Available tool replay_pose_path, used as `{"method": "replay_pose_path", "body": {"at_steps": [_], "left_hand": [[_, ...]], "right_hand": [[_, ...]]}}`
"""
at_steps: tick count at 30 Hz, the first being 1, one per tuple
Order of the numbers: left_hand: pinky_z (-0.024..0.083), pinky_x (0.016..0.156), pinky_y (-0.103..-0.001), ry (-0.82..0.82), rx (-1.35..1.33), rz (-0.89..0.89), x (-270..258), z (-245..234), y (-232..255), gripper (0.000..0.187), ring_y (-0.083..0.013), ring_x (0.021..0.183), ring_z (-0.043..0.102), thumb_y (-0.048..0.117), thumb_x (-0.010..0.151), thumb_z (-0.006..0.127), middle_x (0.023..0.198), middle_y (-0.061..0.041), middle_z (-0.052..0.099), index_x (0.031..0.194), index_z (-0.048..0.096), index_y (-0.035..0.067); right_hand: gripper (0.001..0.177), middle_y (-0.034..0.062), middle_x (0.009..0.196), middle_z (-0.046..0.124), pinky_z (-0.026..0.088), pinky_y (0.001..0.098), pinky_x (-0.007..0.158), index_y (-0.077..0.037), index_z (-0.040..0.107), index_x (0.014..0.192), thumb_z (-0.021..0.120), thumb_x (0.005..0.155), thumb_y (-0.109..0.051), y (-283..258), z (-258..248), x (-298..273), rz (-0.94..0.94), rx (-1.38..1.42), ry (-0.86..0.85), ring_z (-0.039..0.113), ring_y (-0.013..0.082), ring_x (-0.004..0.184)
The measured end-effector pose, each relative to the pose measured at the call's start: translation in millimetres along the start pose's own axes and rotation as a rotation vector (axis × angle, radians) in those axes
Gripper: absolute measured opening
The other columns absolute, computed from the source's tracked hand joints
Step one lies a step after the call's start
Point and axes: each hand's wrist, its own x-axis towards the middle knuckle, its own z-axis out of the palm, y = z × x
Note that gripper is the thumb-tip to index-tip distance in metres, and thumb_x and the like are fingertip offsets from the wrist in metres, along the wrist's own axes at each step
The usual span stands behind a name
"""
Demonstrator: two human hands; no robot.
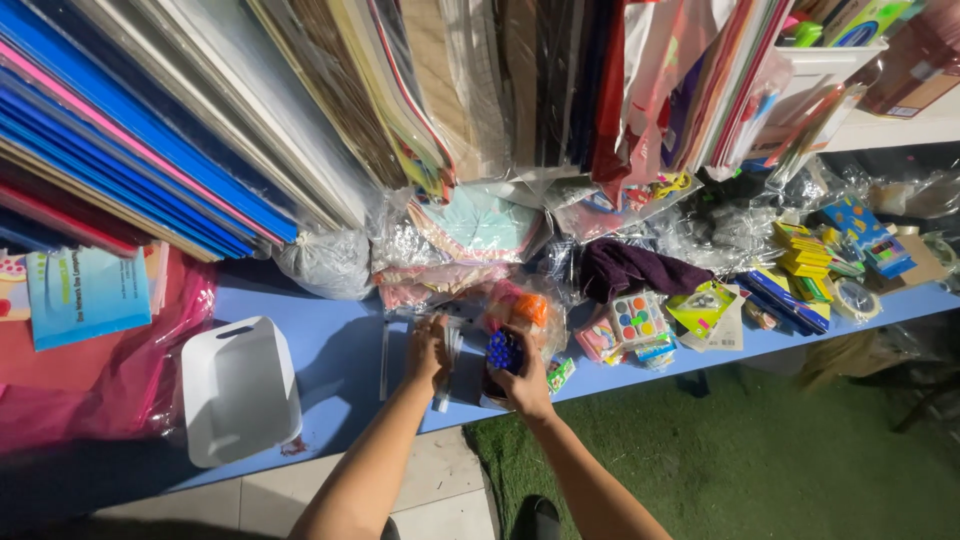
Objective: Organizing various stationery items like pens, pencils, and art supplies on a store shelf.
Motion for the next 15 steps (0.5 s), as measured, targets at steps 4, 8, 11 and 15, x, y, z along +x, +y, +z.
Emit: {"method": "replay_pose_path", "body": {"at_steps": [4,8,11,15], "left_hand": [[0.045,0.099,-0.046,-0.025,0.504,0.238,26.0,-7.5,3.9,0.04,-0.0368,0.116,0.055,0.009,0.075,0.063,0.122,-0.017,0.06,0.115,0.059,0.007],[0.043,0.099,-0.052,-0.114,0.607,0.135,32.0,-10.1,7.6,0.03,-0.0353,0.119,0.053,0.013,0.083,0.059,0.121,-0.015,0.059,0.113,0.059,0.009],[0.042,0.101,-0.056,-0.101,0.652,0.179,29.4,-7.4,0.9,0.023,-0.0351,0.121,0.052,0.016,0.088,0.055,0.118,-0.015,0.06,0.11,0.059,0.01],[0.047,0.102,-0.053,-0.131,0.533,0.014,20.3,5.6,-12.4,0.025,-0.0375,0.121,0.056,0.025,0.102,0.049,0.123,-0.019,0.061,0.119,0.058,0.009]], "right_hand": [[0.071,0.0084,0.116,0.065,0.051,0.0319,0.097,-0.008,0.057,0.135,0.072,0.066,-0.003,7.3,-0.3,-0.7,0.034,-0.009,0.013,0.063,0.0193,0.106],[0.073,0.0085,0.117,0.064,0.05,0.0317,0.098,-0.009,0.057,0.136,0.068,0.064,-0.001,1.3,-0.4,-1.1,0.02,-0.012,-0.001,0.063,0.0194,0.107],[0.068,0.0081,0.117,0.064,0.051,0.0318,0.097,-0.009,0.057,0.135,0.071,0.069,-0.002,-5.7,0.2,-4.0,0.043,-0.003,0.0,0.063,0.0192,0.106],[0.069,0.0082,0.118,0.064,0.05,0.0314,0.098,-0.008,0.057,0.135,0.069,0.067,0.001,-11.2,1.8,-3.6,0.032,-0.042,0.011,0.062,0.0191,0.108]]}}
